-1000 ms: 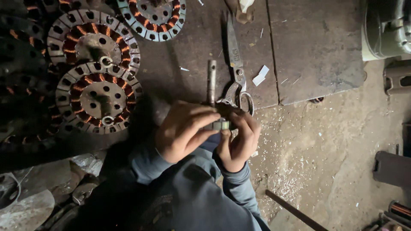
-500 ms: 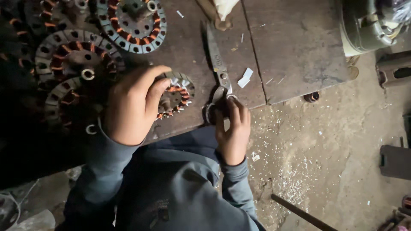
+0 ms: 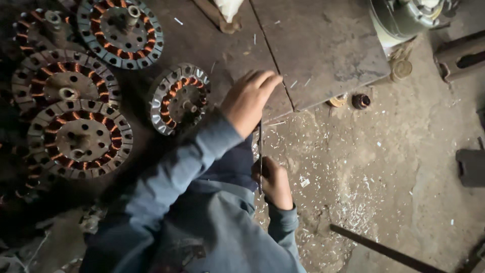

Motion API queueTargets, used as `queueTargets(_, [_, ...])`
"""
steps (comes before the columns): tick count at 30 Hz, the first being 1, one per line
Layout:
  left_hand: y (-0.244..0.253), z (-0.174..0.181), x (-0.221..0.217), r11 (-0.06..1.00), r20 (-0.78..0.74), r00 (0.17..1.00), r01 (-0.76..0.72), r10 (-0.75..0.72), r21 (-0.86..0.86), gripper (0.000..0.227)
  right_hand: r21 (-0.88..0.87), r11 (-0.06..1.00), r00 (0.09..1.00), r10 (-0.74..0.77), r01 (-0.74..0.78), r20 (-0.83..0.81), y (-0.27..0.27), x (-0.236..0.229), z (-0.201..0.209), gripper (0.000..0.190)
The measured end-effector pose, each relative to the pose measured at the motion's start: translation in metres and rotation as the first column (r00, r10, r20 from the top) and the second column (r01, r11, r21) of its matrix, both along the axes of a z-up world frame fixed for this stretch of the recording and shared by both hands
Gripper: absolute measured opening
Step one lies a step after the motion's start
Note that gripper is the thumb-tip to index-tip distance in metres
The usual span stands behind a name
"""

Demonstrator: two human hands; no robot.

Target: The person cuts small white rectangular pieces from a larger sheet using shears and inserts them into the slots of a cylindrical motor stator. The person repeats this process for multiple stators on the workbench.

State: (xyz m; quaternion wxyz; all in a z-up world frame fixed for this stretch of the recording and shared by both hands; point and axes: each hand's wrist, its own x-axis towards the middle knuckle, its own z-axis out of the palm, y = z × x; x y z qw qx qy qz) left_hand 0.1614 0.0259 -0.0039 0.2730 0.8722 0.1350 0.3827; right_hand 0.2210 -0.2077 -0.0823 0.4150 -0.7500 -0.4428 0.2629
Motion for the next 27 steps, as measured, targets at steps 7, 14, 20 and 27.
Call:
queueTargets(7, [0.000, -0.048, 0.016, 0.980, -0.230, 0.972, 0.006, 0.042, 0.200, 0.052, 0.080, 0.894, 0.467, -0.152, 0.440, -0.871, -0.053, -0.046, -0.029, 0.014])
queueTargets(14, [-0.040, -0.056, -0.060, 0.977, -0.234, 0.970, -0.024, 0.074, 0.212, 0.074, 0.251, 0.880, 0.539, -0.006, 0.404, -0.842, -0.039, -0.052, -0.014, 0.028])
queueTargets(20, [-0.039, -0.053, -0.073, 0.995, -0.119, 0.993, -0.003, 0.015, 0.104, 0.039, 0.331, 0.894, 0.618, 0.080, 0.303, -0.782, -0.026, -0.046, -0.017, 0.047])
queueTargets(27, [-0.028, -0.035, -0.077, 0.817, 0.273, 0.958, 0.086, 0.090, -0.571, 0.021, 0.358, 0.933, 0.870, 0.157, 0.024, -0.468, -0.005, -0.036, -0.060, 0.091])
